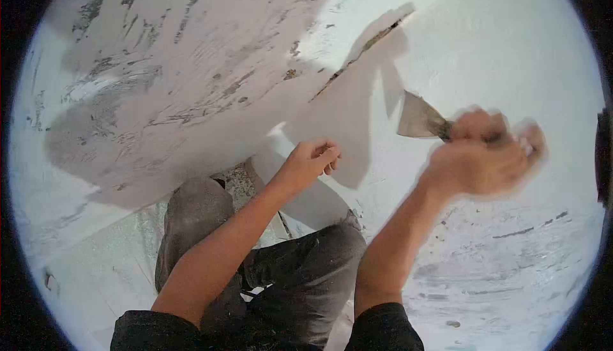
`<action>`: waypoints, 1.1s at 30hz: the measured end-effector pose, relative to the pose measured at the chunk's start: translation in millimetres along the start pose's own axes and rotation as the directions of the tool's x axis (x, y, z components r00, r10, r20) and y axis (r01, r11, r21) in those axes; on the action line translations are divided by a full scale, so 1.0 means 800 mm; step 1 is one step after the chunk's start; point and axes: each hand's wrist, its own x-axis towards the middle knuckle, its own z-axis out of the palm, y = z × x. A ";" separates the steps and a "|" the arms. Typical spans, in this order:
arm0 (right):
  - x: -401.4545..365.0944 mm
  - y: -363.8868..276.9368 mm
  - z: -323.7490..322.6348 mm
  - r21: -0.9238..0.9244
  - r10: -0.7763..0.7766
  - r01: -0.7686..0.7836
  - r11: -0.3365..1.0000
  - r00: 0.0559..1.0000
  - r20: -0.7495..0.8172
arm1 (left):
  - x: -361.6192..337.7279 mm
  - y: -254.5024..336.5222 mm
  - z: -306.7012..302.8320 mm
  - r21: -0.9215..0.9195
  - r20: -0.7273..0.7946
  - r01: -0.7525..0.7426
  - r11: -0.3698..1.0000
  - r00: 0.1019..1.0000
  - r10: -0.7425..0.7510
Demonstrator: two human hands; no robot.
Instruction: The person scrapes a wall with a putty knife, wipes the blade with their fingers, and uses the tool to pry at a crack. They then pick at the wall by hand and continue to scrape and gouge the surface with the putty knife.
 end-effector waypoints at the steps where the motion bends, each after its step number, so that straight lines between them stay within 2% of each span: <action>1: -0.006 0.009 0.006 -0.063 -0.008 0.010 0.998 1.000 0.022 | -0.001 -0.001 0.003 0.003 0.007 0.005 1.000 1.000 -0.005; 2: -0.004 0.006 0.002 0.006 0.043 -0.043 0.999 0.998 0.049 | 0.000 -0.001 0.004 -0.004 0.006 0.006 1.000 1.000 -0.006; 6: 0.001 -0.012 -0.007 0.081 0.027 -0.028 0.996 1.000 0.011 | -0.001 0.000 0.003 -0.034 -0.008 0.018 0.999 1.000 -0.019; 9: -0.008 0.010 0.000 0.047 0.036 -0.039 0.998 0.998 0.060 | -0.001 0.003 0.002 -0.022 -0.022 -0.005 1.000 1.000 0.004; 11: -0.008 -0.003 -0.007 0.041 -0.004 0.001 0.999 0.997 0.083 | -0.002 -0.001 0.005 -0.019 -0.013 0.008 1.000 1.000 -0.008; 13: -0.007 -0.021 -0.007 0.092 0.064 -0.063 0.994 0.998 -0.009 | 0.001 -0.002 0.000 -0.015 -0.017 0.010 1.000 1.000 -0.010; 14: -0.009 -0.004 -0.004 0.109 -0.014 0.013 0.994 1.000 0.003 | 0.001 -0.003 -0.002 -0.009 -0.002 0.014 1.000 1.000 -0.014; 15: -0.014 0.014 -0.010 0.058 0.015 -0.020 0.998 0.997 0.080 | 0.001 -0.005 -0.001 -0.003 0.020 0.021 1.000 1.000 -0.021; 17: -0.011 0.012 -0.013 0.120 -0.087 0.071 0.990 0.987 0.136 | 0.002 -0.006 0.000 -0.015 0.024 0.018 1.000 1.000 -0.017; 18: -0.012 0.003 -0.014 0.122 -0.087 0.070 0.990 0.987 0.137 | 0.001 -0.006 -0.001 -0.029 0.019 0.015 0.999 1.000 -0.014; 20: -0.016 -0.023 -0.006 0.144 0.082 -0.071 0.987 0.994 -0.066 | 0.001 -0.001 -0.004 -0.028 0.008 -0.007 1.000 1.000 0.007; 21: -0.019 -0.013 -0.006 0.138 0.082 -0.073 0.988 0.994 -0.065 | -0.001 -0.001 -0.001 -0.028 0.020 -0.016 0.999 1.000 0.016; 23: -0.023 0.010 0.001 0.009 0.058 -0.060 0.998 0.990 0.127 | -0.001 -0.005 0.002 -0.029 0.039 -0.012 1.000 0.999 0.013; 25: -0.019 0.000 0.001 -0.001 0.055 -0.055 0.998 0.995 0.078 | 0.000 -0.001 -0.002 -0.029 0.027 -0.025 0.999 0.999 0.026; 27: -0.013 -0.019 -0.004 0.079 0.090 -0.092 0.993 0.996 0.026 | -0.004 0.004 0.001 -0.035 0.035 -0.022 0.999 0.999 0.024; 28: -0.012 -0.011 -0.006 0.113 0.005 -0.012 0.994 0.998 0.065 | -0.004 0.004 -0.001 -0.036 0.035 -0.017 0.999 0.999 0.018; 29: -0.011 -0.003 -0.004 0.103 0.008 -0.014 0.995 0.998 0.064 | -0.002 0.005 -0.002 -0.020 0.030 -0.005 1.000 1.000 0.005; 31: -0.006 0.012 -0.003 0.049 -0.014 0.005 0.999 0.982 0.188 | -0.001 0.005 0.001 -0.001 0.039 0.009 1.000 0.999 -0.009; 33: 0.009 0.005 -0.007 0.079 -0.037 0.022 0.997 0.979 0.201 | -0.002 0.006 0.001 0.006 0.031 0.033 0.999 0.999 -0.033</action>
